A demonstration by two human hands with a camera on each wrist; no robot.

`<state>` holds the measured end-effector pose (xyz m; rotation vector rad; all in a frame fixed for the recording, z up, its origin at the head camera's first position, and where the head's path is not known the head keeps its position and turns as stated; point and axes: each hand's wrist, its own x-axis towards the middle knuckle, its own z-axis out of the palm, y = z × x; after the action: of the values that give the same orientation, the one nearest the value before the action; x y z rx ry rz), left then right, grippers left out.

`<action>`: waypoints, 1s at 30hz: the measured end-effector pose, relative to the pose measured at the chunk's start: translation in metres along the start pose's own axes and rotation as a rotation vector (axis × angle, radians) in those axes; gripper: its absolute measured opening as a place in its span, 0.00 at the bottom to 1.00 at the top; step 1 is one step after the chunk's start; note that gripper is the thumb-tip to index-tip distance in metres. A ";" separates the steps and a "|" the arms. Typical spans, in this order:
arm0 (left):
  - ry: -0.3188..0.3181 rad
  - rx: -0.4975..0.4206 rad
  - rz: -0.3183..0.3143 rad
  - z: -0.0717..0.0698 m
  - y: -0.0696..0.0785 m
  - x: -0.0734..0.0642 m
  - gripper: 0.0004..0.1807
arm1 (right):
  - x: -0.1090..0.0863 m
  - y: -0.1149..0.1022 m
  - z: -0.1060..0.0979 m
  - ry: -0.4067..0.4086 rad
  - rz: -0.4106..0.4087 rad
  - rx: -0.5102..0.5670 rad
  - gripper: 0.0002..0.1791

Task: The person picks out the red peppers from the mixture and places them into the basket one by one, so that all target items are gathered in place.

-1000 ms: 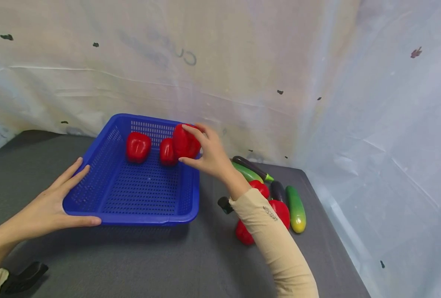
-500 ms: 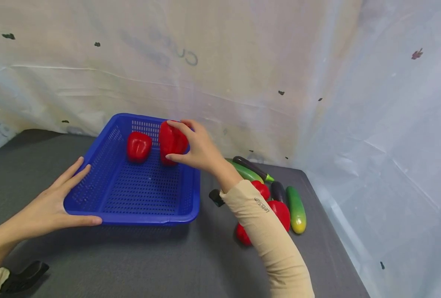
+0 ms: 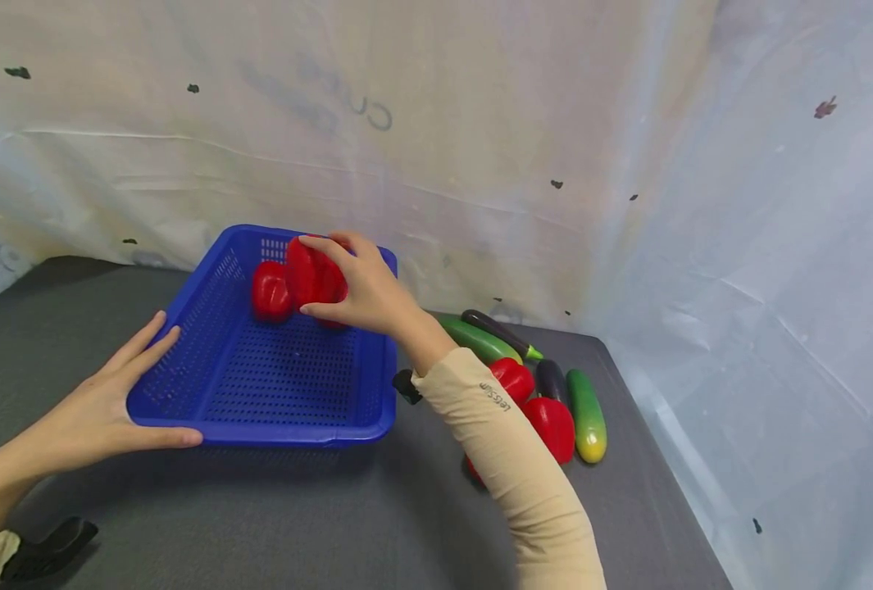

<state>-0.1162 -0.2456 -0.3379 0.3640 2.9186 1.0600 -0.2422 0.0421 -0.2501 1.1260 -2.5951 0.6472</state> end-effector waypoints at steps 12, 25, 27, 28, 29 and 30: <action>0.000 0.009 0.000 0.001 0.000 -0.001 0.70 | 0.013 -0.012 0.014 0.018 -0.005 0.042 0.43; 0.006 0.019 0.003 0.001 0.002 -0.001 0.69 | 0.021 -0.017 0.038 -0.106 0.070 0.071 0.42; 0.007 0.019 0.003 0.002 0.002 -0.001 0.69 | 0.023 -0.018 0.043 -0.127 0.076 0.062 0.42; 0.008 0.019 0.004 0.002 0.002 -0.001 0.69 | 0.023 -0.018 0.045 -0.136 0.077 0.057 0.42; 0.007 0.019 0.004 0.002 0.002 -0.001 0.69 | 0.024 -0.018 0.047 -0.146 0.080 0.052 0.43; 0.008 0.018 0.006 0.001 0.002 -0.001 0.69 | 0.024 -0.019 0.049 -0.155 0.082 0.043 0.42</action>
<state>-0.1142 -0.2435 -0.3377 0.3701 2.9380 1.0385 -0.2466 -0.0080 -0.2783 1.1290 -2.7839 0.6599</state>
